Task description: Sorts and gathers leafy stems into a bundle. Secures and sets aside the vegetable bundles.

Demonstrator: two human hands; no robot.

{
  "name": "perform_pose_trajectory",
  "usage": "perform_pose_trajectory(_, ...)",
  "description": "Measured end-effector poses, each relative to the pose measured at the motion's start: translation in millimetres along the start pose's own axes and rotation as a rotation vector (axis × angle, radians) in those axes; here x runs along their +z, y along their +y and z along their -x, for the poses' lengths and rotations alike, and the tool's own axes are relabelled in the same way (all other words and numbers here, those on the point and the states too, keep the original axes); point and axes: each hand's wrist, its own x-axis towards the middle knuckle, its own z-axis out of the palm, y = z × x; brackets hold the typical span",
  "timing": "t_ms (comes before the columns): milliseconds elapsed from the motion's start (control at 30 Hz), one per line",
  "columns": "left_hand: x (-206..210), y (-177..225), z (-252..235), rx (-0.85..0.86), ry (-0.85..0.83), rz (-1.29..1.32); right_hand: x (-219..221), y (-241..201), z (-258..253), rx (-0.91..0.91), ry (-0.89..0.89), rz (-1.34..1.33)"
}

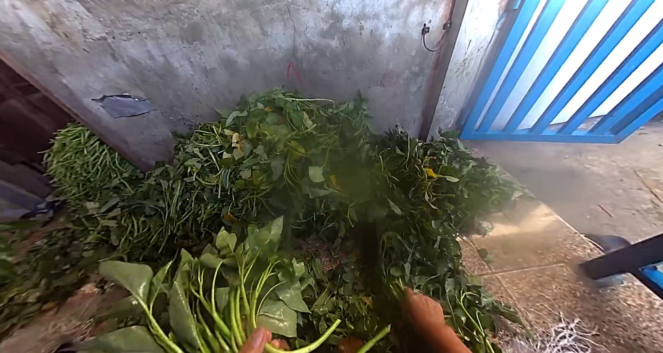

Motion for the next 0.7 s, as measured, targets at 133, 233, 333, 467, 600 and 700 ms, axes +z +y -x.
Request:
perform_pose_trajectory(133,2.2,1.3,3.3,-0.008,0.02,-0.014,-45.0,30.9,45.3,-0.36,0.118,-0.63)
perform_pose_trajectory(233,6.2,-1.6,5.0,-0.02,0.06,-0.028,-41.3,54.6,78.4,-0.381,-0.026,-1.077)
perform_pose_trajectory(333,11.0,-3.7,7.5,-0.041,0.056,-0.03,-8.7,77.8,73.5,-0.095,-0.107,-0.825)
perform_pose_trajectory(467,14.1,-5.9,9.6,-0.048,0.067,-0.029,23.3,87.1,66.2,0.172,0.011,-0.311)
perform_pose_trajectory(600,12.0,-7.3,9.1,-0.047,0.087,-0.031,25.2,81.9,68.0,0.188,0.216,-0.417)
perform_pose_trajectory(700,12.9,-7.4,10.0,-0.058,0.057,-0.028,18.5,69.0,64.3,0.147,0.356,-0.496)
